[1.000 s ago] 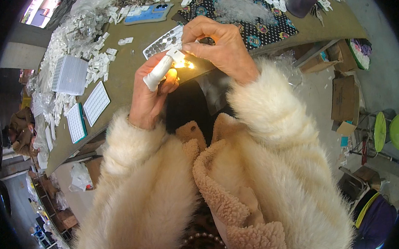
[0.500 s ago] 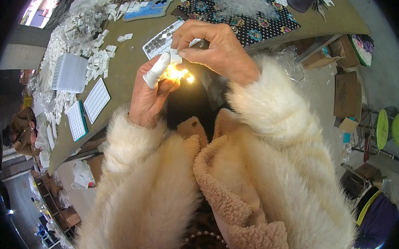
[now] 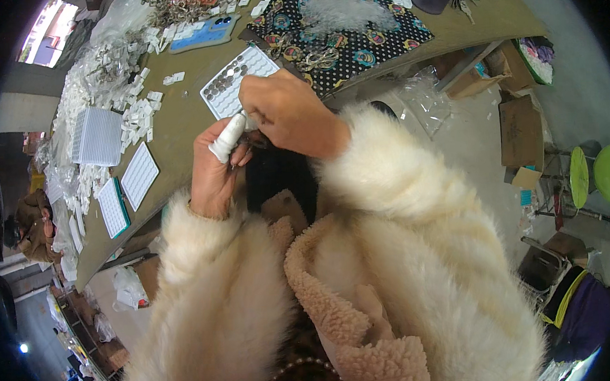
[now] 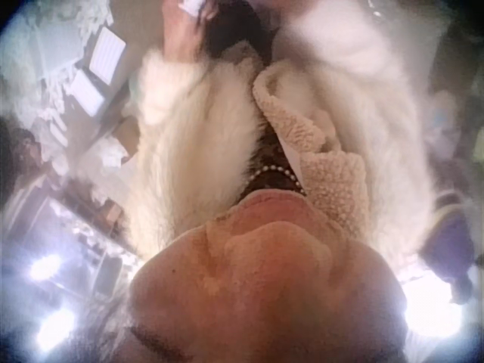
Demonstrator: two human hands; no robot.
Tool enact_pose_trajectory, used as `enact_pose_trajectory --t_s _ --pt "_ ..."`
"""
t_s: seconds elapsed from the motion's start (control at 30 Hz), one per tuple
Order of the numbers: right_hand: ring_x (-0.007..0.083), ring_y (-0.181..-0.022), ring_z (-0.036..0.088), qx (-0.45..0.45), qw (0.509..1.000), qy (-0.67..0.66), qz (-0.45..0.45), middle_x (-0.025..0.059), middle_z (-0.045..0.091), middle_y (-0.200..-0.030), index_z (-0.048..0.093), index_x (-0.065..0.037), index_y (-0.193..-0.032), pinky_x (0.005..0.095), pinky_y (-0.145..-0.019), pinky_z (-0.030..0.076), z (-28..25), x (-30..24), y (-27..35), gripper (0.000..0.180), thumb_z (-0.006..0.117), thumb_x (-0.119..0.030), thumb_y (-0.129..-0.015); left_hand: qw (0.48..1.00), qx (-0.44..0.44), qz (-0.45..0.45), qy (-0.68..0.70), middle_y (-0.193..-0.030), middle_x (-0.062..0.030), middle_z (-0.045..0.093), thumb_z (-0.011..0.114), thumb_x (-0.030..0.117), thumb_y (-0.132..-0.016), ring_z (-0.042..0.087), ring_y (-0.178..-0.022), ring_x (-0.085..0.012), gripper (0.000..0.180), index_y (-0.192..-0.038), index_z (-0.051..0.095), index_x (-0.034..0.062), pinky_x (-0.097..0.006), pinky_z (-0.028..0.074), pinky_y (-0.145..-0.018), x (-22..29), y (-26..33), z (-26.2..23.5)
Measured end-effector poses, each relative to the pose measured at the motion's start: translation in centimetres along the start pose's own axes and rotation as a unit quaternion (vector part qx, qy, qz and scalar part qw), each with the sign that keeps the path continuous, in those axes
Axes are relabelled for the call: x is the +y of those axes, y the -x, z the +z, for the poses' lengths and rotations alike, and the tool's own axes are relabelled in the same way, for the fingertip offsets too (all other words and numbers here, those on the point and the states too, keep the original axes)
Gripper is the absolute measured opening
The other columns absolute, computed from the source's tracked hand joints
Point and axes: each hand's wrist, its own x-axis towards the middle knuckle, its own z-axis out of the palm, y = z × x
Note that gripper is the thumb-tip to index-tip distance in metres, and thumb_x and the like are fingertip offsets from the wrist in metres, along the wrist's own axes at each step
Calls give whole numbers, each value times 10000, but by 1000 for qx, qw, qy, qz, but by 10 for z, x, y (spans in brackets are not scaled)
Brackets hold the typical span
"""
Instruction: The person repeatedly picks small metal keychain components from a tray, applies glue from a tube, and attaches them to a base. They handle multiple keychains one at a time, placing finished units aside on the table.
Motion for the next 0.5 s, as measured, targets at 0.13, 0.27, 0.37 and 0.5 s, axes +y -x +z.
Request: enact_pose_trajectory --t_s 0.13,0.27,0.37,0.5 --pt "276 -847 611 17 993 112 -43 61 621 -894 578 -61 -819 363 -772 432 3 1 7 161 696 18 -744 999 -22 24 11 -900 -109 702 638 148 -965 461 -546 -43 240 -1106 654 -46 -206 358 -507 -3 3 -8" --pt "279 -864 634 90 950 300 -17 58 657 -937 657 -69 -854 373 -754 461 -27 37 5 142 726 -17 -740 964 -98 13 246 -1001 -119 679 589 220 -999 504 -615 -55 288 -1107 647 -40 -231 410 -576 6 2 -22" --pt "329 -726 649 172 890 400 134 114 656 -831 679 -61 -846 428 -637 513 -50 65 7 159 769 -182 -797 949 -70 2 309 -1148 -152 624 564 323 -998 587 -903 -196 419 -1216 585 -34 -301 457 -672 11 -1 -28" --pt "363 -756 656 170 881 391 207 130 666 -845 686 -50 -870 439 -660 510 -53 86 14 202 784 -209 -792 939 -91 -12 333 -1216 -160 559 564 413 -987 551 -1016 -273 483 -1170 611 -31 -348 466 -661 17 -2 -28"
